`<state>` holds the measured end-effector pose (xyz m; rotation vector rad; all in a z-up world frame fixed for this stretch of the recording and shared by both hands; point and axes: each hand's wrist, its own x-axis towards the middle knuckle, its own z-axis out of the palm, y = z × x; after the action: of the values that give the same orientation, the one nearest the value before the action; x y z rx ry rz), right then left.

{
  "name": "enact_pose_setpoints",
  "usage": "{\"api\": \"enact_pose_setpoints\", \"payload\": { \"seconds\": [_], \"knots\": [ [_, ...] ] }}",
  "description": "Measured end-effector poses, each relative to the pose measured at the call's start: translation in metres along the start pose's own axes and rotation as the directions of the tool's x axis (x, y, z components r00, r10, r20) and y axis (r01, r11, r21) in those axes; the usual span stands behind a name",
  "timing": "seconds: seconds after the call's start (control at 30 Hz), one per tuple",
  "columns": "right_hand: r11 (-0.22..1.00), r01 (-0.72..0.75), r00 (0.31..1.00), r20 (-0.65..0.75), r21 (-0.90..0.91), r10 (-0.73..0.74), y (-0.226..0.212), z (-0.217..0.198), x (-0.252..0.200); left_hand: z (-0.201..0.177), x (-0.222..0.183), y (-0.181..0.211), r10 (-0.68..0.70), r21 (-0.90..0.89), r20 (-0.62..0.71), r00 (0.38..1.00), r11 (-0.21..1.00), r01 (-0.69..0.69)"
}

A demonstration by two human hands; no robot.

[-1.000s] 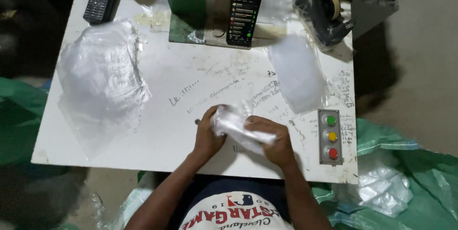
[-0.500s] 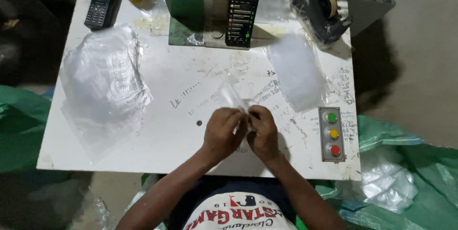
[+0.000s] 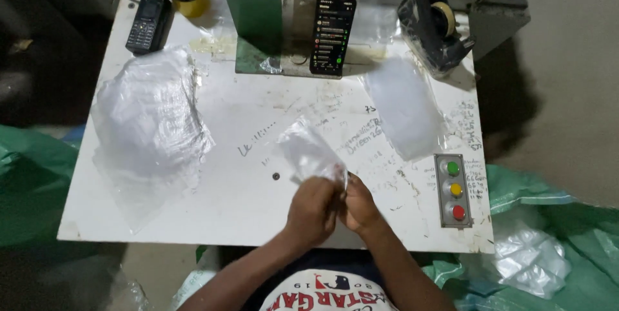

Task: Packaging small black items into individual plastic bags at a factory workstation.

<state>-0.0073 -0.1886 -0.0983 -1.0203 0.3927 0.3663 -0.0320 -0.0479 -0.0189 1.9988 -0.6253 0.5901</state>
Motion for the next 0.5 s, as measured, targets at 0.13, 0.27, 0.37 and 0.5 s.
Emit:
{"api": "enact_pose_setpoints", "payload": {
  "seconds": [0.13,0.27,0.37,0.5],
  "knots": [
    [0.9,-0.27,0.963,0.1,0.342,0.251,-0.013,0.034,-0.005,-0.022,-0.009,-0.004,-0.032,-0.066,0.098,0.995,0.997,0.038],
    [0.871,-0.407,0.899,0.29,0.276,0.329,-0.011,0.053,0.024,-0.073,0.006,-0.017,-0.097,0.244,0.162,0.982,0.968,0.055],
    [0.88,0.064,0.995,0.098,-0.47,-0.02,-0.092,0.087,-0.021,-0.068,-0.036,-0.054,-0.24,0.418,0.285,0.928,0.902,0.105],
    [-0.102,0.6,0.515,0.481,-0.793,-0.709,-0.065,0.093,-0.003,-0.065,-0.04,-0.058,-0.219,0.431,0.203,0.954,0.895,0.114]
  ]
}}
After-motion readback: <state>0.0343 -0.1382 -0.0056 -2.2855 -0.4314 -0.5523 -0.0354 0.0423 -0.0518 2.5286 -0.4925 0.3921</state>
